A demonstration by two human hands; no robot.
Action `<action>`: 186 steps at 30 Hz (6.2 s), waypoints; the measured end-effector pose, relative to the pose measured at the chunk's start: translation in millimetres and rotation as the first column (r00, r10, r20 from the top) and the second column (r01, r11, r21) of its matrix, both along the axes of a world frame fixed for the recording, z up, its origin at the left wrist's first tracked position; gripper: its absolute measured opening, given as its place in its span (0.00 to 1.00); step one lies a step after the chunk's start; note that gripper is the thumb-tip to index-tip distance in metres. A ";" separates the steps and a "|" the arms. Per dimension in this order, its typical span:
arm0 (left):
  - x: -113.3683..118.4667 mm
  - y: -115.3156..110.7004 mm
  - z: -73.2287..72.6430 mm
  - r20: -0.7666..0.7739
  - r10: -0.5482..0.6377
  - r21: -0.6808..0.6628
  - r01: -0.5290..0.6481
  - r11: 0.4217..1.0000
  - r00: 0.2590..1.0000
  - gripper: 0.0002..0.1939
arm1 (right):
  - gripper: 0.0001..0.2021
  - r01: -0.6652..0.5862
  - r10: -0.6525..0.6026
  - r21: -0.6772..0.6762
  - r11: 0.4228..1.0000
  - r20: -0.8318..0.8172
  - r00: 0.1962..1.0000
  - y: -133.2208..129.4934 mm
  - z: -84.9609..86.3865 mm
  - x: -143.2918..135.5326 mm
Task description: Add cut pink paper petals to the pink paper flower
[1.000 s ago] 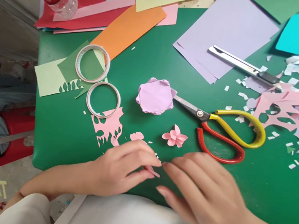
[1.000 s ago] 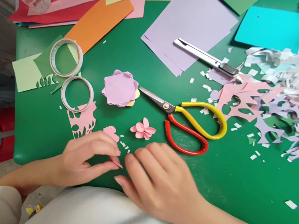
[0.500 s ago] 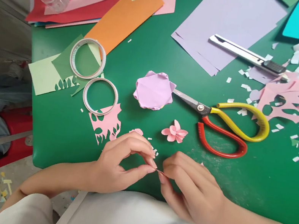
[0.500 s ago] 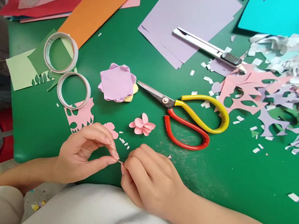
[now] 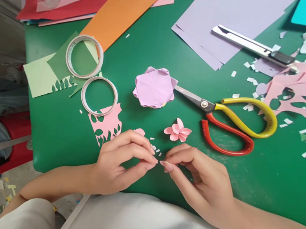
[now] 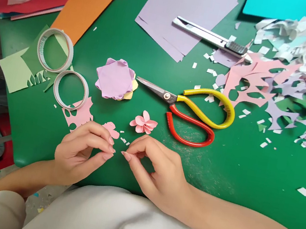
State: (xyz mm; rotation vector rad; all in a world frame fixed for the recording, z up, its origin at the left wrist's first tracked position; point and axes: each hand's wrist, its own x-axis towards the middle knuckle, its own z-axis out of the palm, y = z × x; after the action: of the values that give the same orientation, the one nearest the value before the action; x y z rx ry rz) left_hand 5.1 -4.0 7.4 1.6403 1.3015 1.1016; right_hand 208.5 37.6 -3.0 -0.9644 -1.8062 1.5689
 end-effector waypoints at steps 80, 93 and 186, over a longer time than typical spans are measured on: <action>8.9 -7.3 -8.3 0.220 0.092 -0.357 -0.008 0.934 0.971 0.02 | 0.06 0.050 -0.048 -0.060 0.997 0.034 0.998 -5.1 -3.0 -2.5; 8.0 -7.4 -6.1 0.199 0.094 -0.414 -0.004 0.910 0.976 0.03 | 0.05 0.033 -0.031 -0.033 0.999 0.033 0.999 -5.7 -3.3 -2.1; 1.6 -1.4 -8.2 0.248 -0.123 -0.300 0.197 0.933 0.961 0.02 | 0.04 -0.007 -0.014 -0.169 0.986 -0.126 0.992 1.5 -2.5 -1.0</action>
State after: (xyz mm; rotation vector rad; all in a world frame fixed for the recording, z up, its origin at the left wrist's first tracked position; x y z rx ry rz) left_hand 6.7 -5.4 -0.8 1.3109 1.1103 0.8924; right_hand 207.5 39.1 -5.5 -0.9205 -1.6050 1.7628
